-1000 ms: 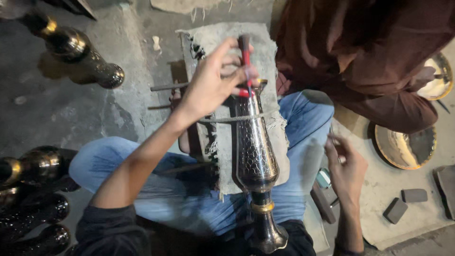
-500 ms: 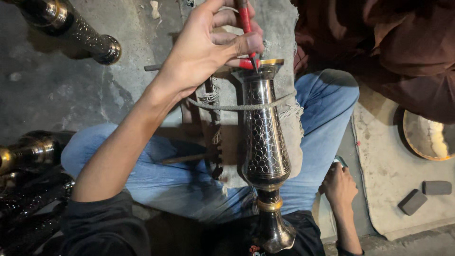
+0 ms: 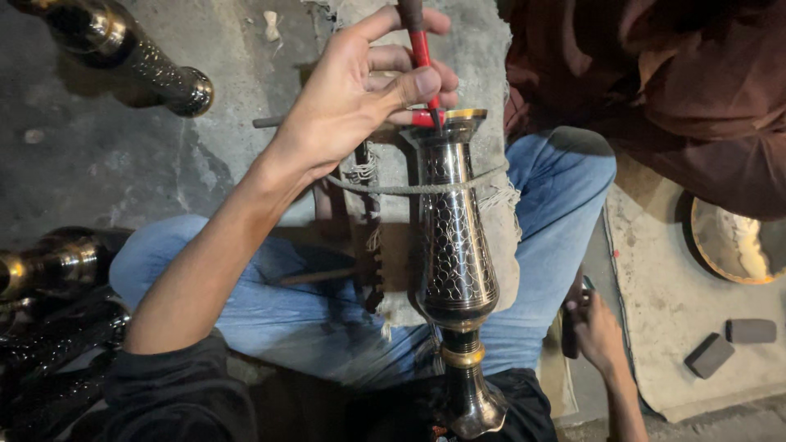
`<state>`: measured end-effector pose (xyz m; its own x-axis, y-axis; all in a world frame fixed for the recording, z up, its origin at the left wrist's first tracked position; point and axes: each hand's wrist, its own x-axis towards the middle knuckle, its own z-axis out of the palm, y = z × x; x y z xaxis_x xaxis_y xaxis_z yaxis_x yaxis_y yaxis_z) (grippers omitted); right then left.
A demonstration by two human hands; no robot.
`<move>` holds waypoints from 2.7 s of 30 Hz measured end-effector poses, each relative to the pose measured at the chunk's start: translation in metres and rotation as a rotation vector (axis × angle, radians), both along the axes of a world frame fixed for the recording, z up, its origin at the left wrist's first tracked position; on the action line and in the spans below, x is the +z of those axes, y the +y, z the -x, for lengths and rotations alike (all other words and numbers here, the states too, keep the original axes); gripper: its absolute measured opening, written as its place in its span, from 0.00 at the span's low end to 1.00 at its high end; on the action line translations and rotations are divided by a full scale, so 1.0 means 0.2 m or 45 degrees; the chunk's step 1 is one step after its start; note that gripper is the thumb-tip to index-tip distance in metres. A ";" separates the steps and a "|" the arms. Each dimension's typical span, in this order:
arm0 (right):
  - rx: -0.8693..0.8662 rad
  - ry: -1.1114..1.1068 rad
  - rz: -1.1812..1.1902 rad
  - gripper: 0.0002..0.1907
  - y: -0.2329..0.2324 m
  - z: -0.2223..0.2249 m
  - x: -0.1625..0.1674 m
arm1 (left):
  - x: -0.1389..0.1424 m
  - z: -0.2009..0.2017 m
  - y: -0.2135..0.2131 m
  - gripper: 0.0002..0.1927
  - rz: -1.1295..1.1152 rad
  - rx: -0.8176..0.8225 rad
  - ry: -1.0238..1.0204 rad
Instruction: The person sits on the floor with an engraved brass vase held against a padded rest and works its surface with a chisel, tapping the chisel with a mallet to cut decorative pattern into the metal, repositioning the chisel around the vase as they work.
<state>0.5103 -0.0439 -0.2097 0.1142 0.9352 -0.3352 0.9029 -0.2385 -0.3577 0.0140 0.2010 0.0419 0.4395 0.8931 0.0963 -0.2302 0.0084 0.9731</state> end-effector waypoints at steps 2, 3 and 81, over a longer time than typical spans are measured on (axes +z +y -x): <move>0.016 0.138 -0.057 0.18 0.05 0.01 0.04 | 0.00 0.01 0.00 0.28 -0.012 -0.007 -0.007; 0.025 0.205 -0.087 0.18 0.08 0.02 0.07 | 0.01 0.01 0.00 0.28 -0.022 0.007 0.019; -0.346 1.234 -0.357 0.36 0.14 1.13 0.94 | 0.06 -0.76 0.25 0.05 -1.292 -0.760 1.852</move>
<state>0.2851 -0.0153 -0.0225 0.1305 0.9767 -0.1707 0.1278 -0.1873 -0.9740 0.1658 0.2505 0.0534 0.8472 0.4605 -0.2649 0.4920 -0.8682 0.0645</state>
